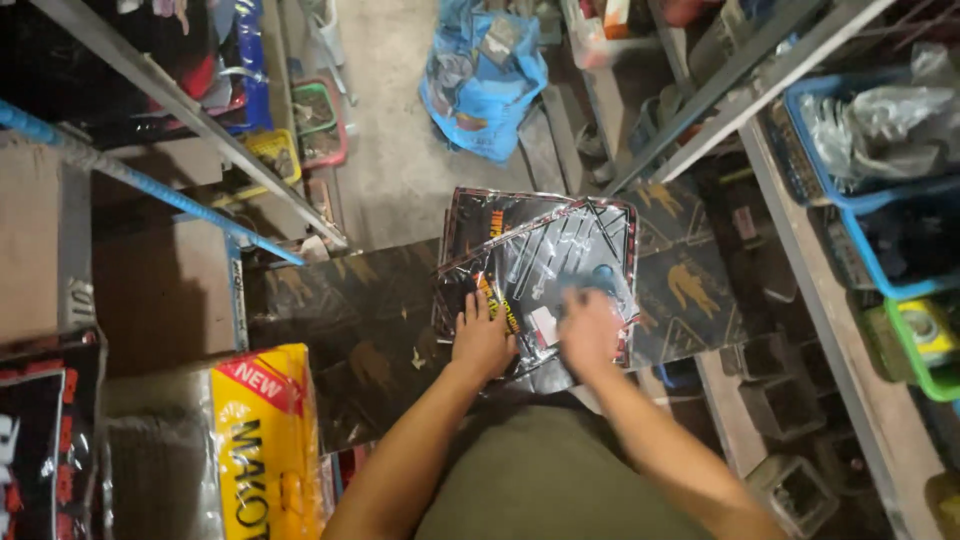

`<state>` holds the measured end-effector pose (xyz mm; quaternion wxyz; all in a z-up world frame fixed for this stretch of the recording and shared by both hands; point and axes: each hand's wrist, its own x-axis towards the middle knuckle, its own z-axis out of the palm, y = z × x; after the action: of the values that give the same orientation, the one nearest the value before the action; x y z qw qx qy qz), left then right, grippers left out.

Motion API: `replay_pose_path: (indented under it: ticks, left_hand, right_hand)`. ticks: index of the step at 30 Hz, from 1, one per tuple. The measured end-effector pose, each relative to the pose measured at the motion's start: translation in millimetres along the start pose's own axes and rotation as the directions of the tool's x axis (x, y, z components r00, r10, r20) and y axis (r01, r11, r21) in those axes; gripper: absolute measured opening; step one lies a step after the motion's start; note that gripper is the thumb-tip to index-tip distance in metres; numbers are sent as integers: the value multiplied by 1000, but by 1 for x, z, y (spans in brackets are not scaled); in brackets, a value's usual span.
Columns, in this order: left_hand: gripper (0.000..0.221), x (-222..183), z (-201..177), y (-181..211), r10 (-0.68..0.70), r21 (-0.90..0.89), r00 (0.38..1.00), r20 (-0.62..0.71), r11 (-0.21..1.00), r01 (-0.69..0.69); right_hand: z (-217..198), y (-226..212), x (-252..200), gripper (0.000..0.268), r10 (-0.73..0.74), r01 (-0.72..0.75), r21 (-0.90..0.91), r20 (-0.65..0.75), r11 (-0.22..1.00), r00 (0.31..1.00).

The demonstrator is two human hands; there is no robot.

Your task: Wiping down packaged motorcycle cable parts with a cloth to remove dust.

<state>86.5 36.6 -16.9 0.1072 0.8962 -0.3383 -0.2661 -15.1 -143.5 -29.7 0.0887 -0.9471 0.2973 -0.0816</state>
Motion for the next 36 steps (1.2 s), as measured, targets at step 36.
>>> replay_pose_path:
  ticks: [36]
  left_hand:
    - [64, -8, -4, 143, -191, -107, 982, -9, 976, 189]
  right_hand:
    - [53, -48, 149, 34, -902, 904, 40, -61, 426, 427]
